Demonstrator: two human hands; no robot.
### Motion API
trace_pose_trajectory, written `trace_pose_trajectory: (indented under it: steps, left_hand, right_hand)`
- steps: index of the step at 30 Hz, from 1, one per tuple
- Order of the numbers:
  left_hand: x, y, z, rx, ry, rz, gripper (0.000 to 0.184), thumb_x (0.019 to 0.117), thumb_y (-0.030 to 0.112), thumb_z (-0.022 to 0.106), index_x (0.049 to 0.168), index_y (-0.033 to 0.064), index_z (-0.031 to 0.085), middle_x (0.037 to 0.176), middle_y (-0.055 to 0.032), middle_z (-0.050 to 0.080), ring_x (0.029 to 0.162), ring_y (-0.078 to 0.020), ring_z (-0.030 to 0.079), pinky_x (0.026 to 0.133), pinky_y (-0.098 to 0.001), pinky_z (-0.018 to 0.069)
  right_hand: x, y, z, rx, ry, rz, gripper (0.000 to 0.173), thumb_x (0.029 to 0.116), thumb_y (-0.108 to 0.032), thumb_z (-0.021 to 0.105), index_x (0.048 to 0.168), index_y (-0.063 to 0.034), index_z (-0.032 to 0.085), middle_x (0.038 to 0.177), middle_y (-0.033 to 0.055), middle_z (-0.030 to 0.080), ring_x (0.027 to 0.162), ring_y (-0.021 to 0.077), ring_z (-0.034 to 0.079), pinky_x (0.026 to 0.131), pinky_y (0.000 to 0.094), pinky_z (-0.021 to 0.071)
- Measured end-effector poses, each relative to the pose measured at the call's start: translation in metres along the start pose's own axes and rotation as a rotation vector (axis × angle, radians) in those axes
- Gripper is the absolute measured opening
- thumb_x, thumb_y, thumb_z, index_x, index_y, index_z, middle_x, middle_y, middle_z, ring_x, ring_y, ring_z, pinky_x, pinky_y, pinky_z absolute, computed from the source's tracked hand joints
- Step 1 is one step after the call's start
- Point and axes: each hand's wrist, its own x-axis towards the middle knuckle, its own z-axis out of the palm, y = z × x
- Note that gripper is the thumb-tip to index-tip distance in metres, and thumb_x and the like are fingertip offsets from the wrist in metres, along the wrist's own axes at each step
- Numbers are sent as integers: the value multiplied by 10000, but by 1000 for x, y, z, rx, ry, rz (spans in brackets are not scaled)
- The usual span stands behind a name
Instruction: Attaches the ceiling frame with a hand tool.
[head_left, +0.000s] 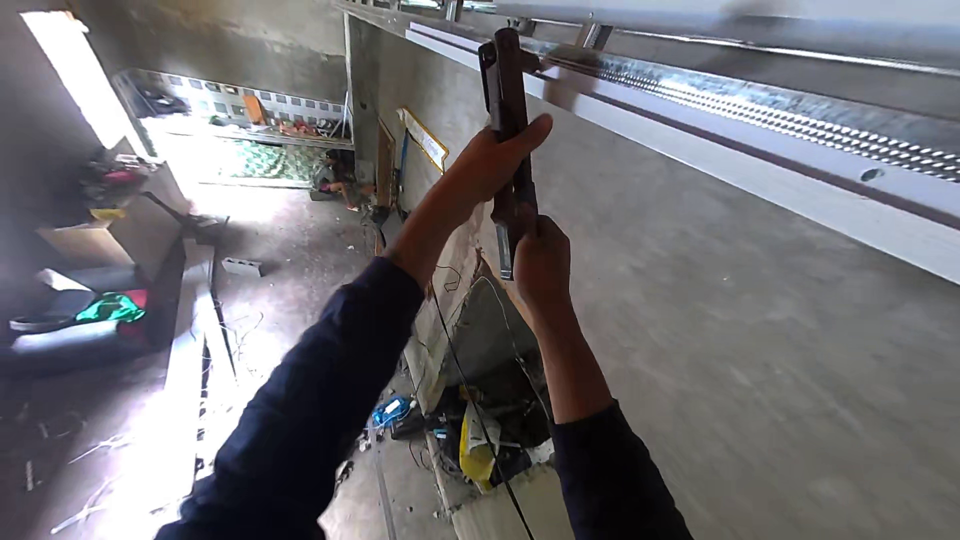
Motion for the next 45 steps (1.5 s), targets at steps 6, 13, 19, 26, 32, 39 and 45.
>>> trace_pose_trajectory:
  steps: [6,13,19,26,32,39,45]
  left_hand:
    - [-28,14,-86,65,-380,-111,458,1084,405,373,1035,103,712,525,72,435,388,-20,383,359,-174,340]
    - [-14,4,-28,49,-209,-132,560,1045,614,373,1125,130,641,797,10,620,595,-67,535,520,-222,432]
    - [-9,-12,-3,-328,-96,-91,455,1065,510,441,1143,103,626,925,-36,714,597,-64,558,493,-197,407]
    - [1,-12,28,-344,130,-52,357,994,377,660,1119,48,598,730,-41,659,598,-121,643,565,-268,554]
    - [-23,19,-41,255,-259,-120,509,1052,574,405,1223,149,625,942,32,641,732,-46,594,636,-242,519]
    - [-20,31,-50,216,-216,-104,598,1042,629,336,1052,150,693,877,23,701,631,-47,579,548,-196,458]
    - [-8,6,-15,-221,-40,-110,476,1067,527,416,1117,105,631,892,-42,712,582,-95,589,457,-215,441]
  right_hand:
    - [5,7,-1,-52,33,-10,498,1066,-514,451,961,-68,647,766,58,573,689,211,573,652,460,468]
    - [0,7,6,142,24,38,437,1058,-483,493,1115,-64,602,791,52,570,662,179,558,630,411,490]
    - [3,-4,-8,218,-132,190,508,1107,-489,328,1200,-41,548,863,73,569,673,153,576,624,327,511]
    - [-1,-4,-7,169,-148,161,579,1104,-516,281,1252,-30,559,1133,167,634,1035,278,635,888,520,510]
    - [0,-4,-10,119,-39,113,565,1086,-527,366,984,-30,613,823,91,565,723,226,572,671,451,487]
    - [-4,-9,2,254,-16,148,517,1083,-518,390,914,-70,585,727,39,498,629,168,515,605,384,451]
    - [11,1,-34,650,-573,121,568,1074,-539,396,1242,-45,620,878,67,701,743,174,713,671,333,625]
